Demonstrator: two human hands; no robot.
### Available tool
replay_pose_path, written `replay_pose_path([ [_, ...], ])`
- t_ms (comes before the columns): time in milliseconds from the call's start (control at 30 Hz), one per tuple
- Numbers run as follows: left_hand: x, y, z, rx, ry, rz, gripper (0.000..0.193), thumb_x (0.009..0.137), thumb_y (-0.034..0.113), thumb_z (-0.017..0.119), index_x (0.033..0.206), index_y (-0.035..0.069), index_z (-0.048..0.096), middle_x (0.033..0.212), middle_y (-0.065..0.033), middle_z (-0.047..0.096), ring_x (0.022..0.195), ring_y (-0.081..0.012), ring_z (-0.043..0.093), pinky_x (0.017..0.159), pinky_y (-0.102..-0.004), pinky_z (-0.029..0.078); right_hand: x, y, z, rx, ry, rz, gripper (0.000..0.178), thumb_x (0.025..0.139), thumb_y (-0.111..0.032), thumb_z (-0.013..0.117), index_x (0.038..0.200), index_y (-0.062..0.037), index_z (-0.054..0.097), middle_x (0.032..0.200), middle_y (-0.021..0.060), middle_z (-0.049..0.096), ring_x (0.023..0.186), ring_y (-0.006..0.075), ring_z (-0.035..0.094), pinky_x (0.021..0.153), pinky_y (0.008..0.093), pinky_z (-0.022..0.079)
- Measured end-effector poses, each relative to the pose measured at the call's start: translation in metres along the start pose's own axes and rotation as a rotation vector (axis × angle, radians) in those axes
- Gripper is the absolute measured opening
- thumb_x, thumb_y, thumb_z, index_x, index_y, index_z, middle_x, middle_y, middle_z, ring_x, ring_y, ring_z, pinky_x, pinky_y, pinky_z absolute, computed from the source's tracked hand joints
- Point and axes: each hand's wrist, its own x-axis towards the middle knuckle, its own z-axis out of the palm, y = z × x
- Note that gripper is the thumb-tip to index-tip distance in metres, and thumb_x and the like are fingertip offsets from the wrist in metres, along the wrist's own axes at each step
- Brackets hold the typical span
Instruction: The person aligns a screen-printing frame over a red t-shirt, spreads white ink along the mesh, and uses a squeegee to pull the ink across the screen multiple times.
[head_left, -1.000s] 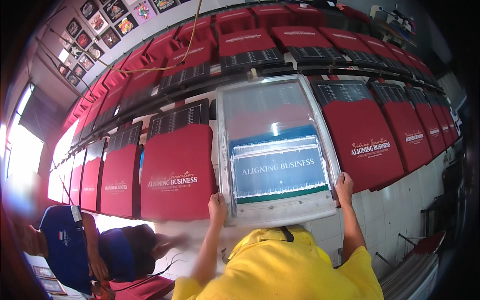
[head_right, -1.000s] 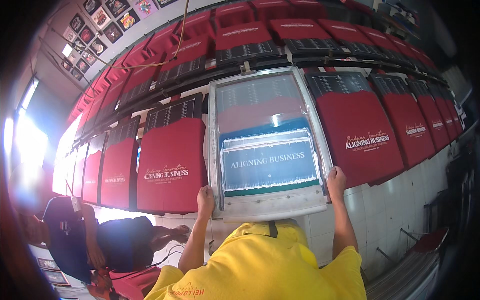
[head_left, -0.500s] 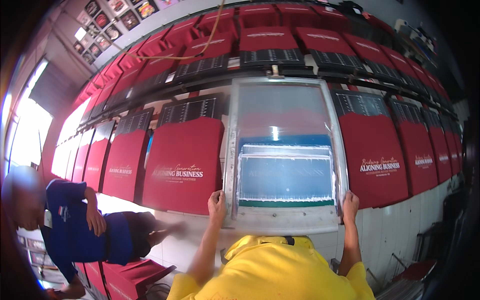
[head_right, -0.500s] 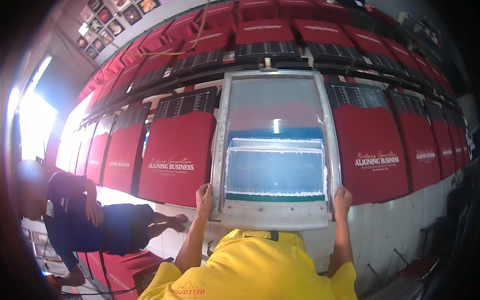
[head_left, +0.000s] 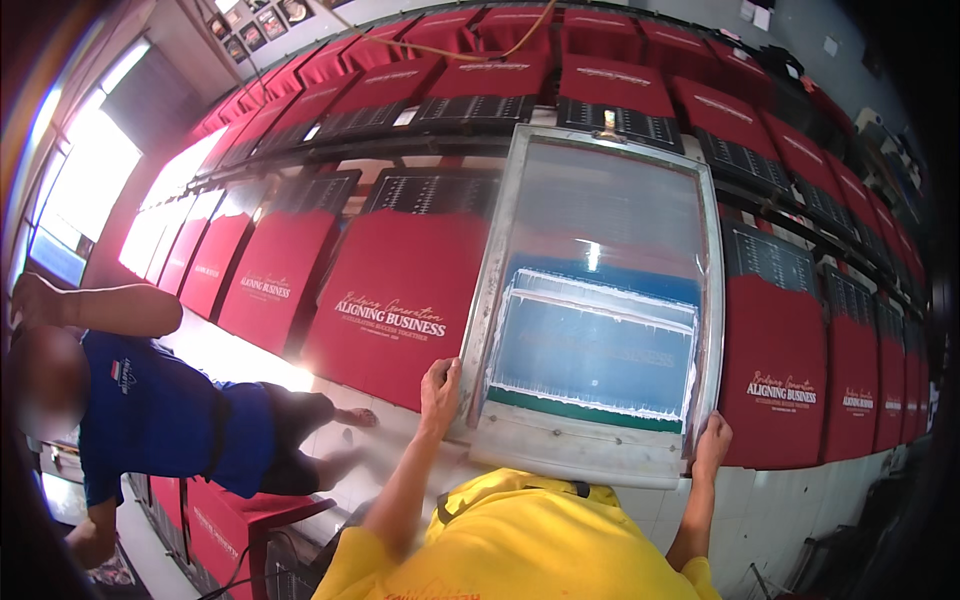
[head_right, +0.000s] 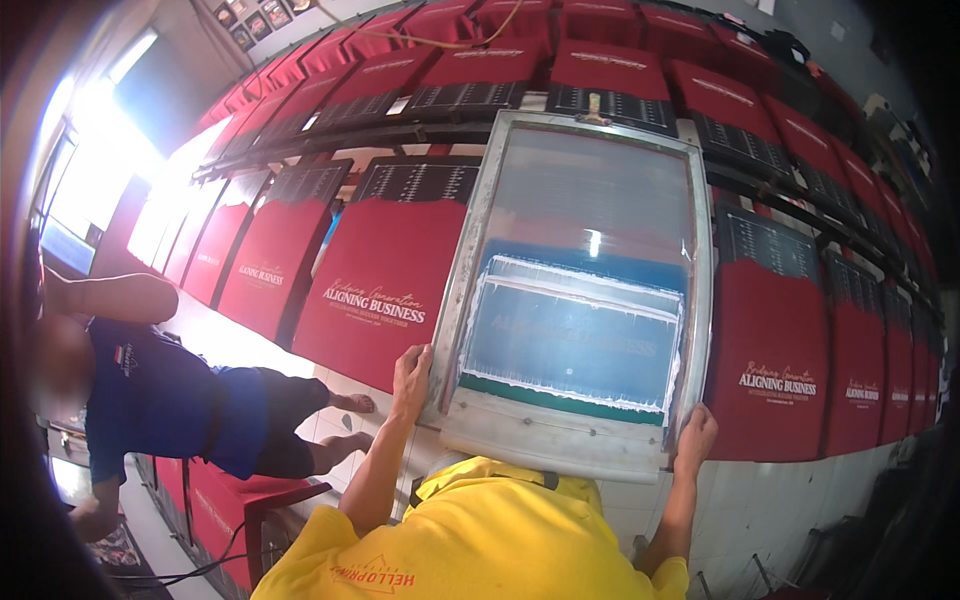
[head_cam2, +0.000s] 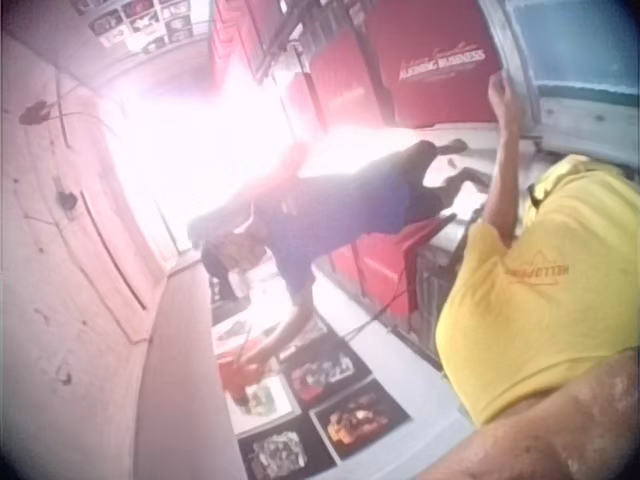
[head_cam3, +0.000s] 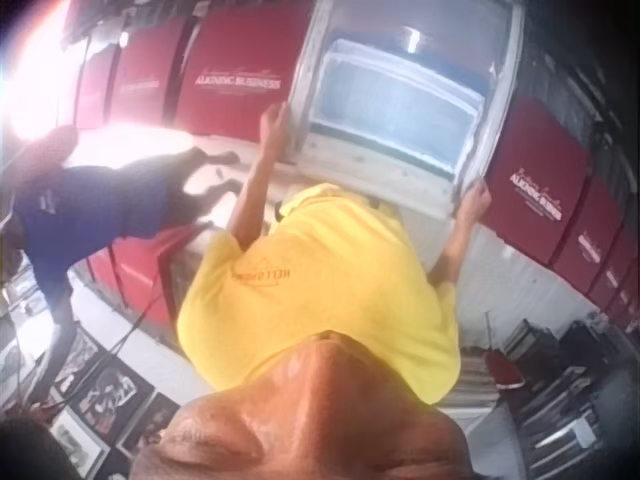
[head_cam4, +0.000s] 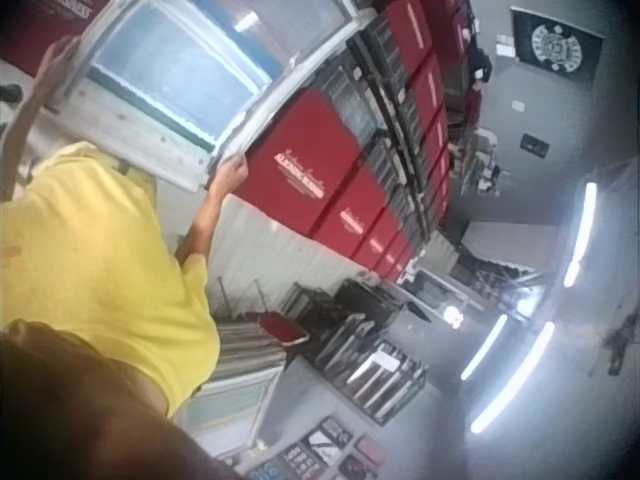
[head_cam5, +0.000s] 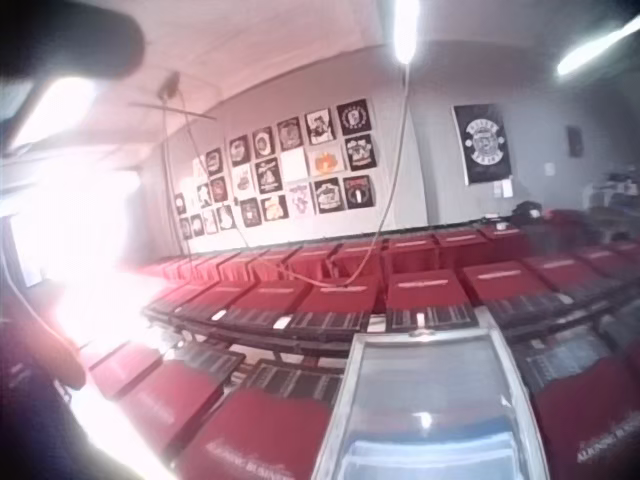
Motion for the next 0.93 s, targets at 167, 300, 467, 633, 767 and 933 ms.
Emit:
replay_pose_path([
  [167,0.035,-0.001,-0.023,0.004,-0.023,-0.055,0.04,0.096,0.03,0.057,0.105,-0.008,0.065,0.088,-0.0139,0.066,0.084,-0.0188,0.06,0.077,-0.0324,0.047,0.002,-0.01,0.025,-0.005,-0.064,-0.018,0.042,0.097,-0.024,0.047,0.109,0.0127,0.063,0.099,0.0215,0.069,0.093,0.0292,0.063,0.088,0.0361,0.045],
  [300,0.075,-0.012,-0.042,0.01,-0.039,-0.073,0.041,0.095,0.033,0.059,0.106,-0.006,0.066,0.095,-0.0157,0.067,0.088,-0.022,0.063,0.08,-0.0329,0.048,-0.004,-0.011,0.061,0.017,0.027,-0.073,0.039,0.096,-0.022,0.047,0.103,0.0136,0.062,0.091,0.0189,0.068,0.086,0.0265,0.061,0.084,0.0351,0.046],
  [467,0.132,-0.031,-0.062,0.064,-0.022,0.05,0.039,0.095,0.032,0.058,0.105,-0.005,0.066,0.096,-0.016,0.065,0.09,-0.0263,0.062,0.081,-0.0345,0.047,-0.031,-0.057,0.101,-0.089,0.074,-0.006,0.038,0.096,-0.021,0.047,0.103,0.0127,0.063,0.091,0.0193,0.067,0.086,0.0265,0.061,0.084,0.0355,0.045],
  [633,0.177,-0.01,-0.091,0.051,-0.145,-0.004,0.038,0.095,0.029,0.057,0.105,-0.007,0.064,0.089,-0.0156,0.062,0.087,-0.0267,0.061,0.078,-0.0357,0.046,-0.053,-0.068,0.136,-0.048,0.09,0.037,0.035,0.095,-0.02,0.048,0.095,0.012,0.063,0.083,0.017,0.064,0.079,0.0251,0.057,0.078,0.0377,0.044],
  [767,0.202,-0.013,-0.106,0.008,-0.181,0.003,0.037,0.094,0.027,0.056,0.105,-0.008,0.064,0.088,-0.015,0.061,0.085,-0.0251,0.06,0.076,-0.0359,0.046,-0.068,-0.064,0.159,-0.084,0.14,0.055,0.035,0.094,-0.021,0.049,0.099,0.01,0.064,0.088,0.017,0.066,0.084,0.0247,0.06,0.081,0.0371,0.045],
  [933,0.232,-0.026,-0.103,0.009,-0.273,0.03,0.036,0.096,0.024,0.055,0.111,-0.008,0.063,0.097,-0.0116,0.063,0.093,-0.0192,0.058,0.083,-0.0321,0.044,-0.077,-0.075,0.181,-0.097,0.251,0.052,0.035,0.093,-0.022,0.05,0.106,0.0057,0.068,0.097,0.0172,0.071,0.088,0.0252,0.065,0.083,0.0341,0.047],
])
